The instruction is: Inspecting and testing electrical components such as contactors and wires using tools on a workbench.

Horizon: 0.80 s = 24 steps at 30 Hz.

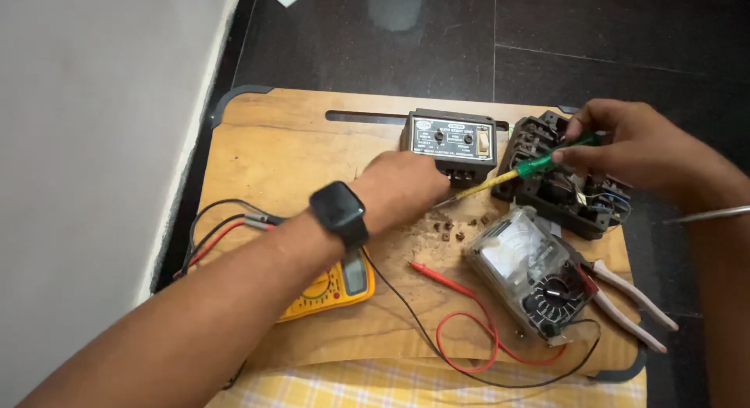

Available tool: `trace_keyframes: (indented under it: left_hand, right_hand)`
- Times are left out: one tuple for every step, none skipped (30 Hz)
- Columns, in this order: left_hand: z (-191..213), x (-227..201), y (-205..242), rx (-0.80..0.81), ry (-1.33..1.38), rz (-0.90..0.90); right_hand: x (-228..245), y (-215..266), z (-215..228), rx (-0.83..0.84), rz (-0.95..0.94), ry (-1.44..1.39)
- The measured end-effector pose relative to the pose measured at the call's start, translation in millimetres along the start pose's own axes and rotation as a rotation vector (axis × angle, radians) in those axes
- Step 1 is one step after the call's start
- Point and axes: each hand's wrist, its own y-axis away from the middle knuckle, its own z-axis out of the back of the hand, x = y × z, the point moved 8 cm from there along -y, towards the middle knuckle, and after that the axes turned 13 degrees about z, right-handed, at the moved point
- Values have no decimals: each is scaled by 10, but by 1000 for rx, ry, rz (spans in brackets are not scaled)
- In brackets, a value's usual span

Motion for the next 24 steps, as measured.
trace_keyframes:
  left_hand:
    - [-35,-21,8,-1,0,-1]
    - [-60,-34,13,-21,-18,8]
    - [-88,-59,12,-40,-35,14]
    - [-110,-65,10,-42,-33,10]
    - [-132,-71,16,-49,-38,10]
    - [-153,-77,22,-57,-42,9]
    - [-155,-81,15,-57,-43,6]
    - [-172,-66,5,-33,-33,26]
    - [-185,-52,-5,-11,-24,46]
    - [-192,-49,-10,-12,-25,43]
    - [-209,-41,-11,-1,-28,42]
    - [-226,-31,-12,10,-30,41]
    - [-171,-42,1,8,-33,42]
    - [-119,-68,19,10,-34,19]
    - [-75,-79,55,16,-37,1]
    - [78,-99,86,18,-41,7]
    - [227,-99,107,31,3,48]
    - [375,-100,128,43,47,89]
    - [444,-89,160,45,47,91]
    - [579,-67,192,-15,163,104]
    - [728,-34,225,-80,276,119]
    - [721,2,218,-84,275,123]
    - [795,30,215,-162,403,96]
    - [865,65,214,-241,532,70]
  right_hand:
    - [21,10,7,-1,-1,1]
    - [46,18,6,12,6,26]
    - [61,34,12,24,10,51]
    - [71,34,20,22,7,53]
    - [96,37,12,35,27,82]
    - [121,41,4,49,48,112]
    - [99,41,5,46,45,110]
    - [91,40,10,28,58,58]
    - [86,39,21,9,71,7]
    - [87,64,34,6,70,6]
    - [99,83,63,-30,80,-45]
    - [114,103,91,-65,89,-97]
    - [95,75,82,-67,92,-97]
    - [55,50,71,-56,63,-23]
    - [24,17,37,-42,35,47]
    - [58,-2,21,-40,40,43]
    - [77,-10,-17,-3,38,91]
    - [95,-16,-55,35,36,138]
    - [71,-41,-102,37,37,137]
    - [73,-67,-150,47,67,170]
    - [86,-103,-183,53,102,203]
    - [152,-72,-199,53,107,204]
    - [239,-34,-207,53,146,208]
    - [320,3,-213,53,184,211]
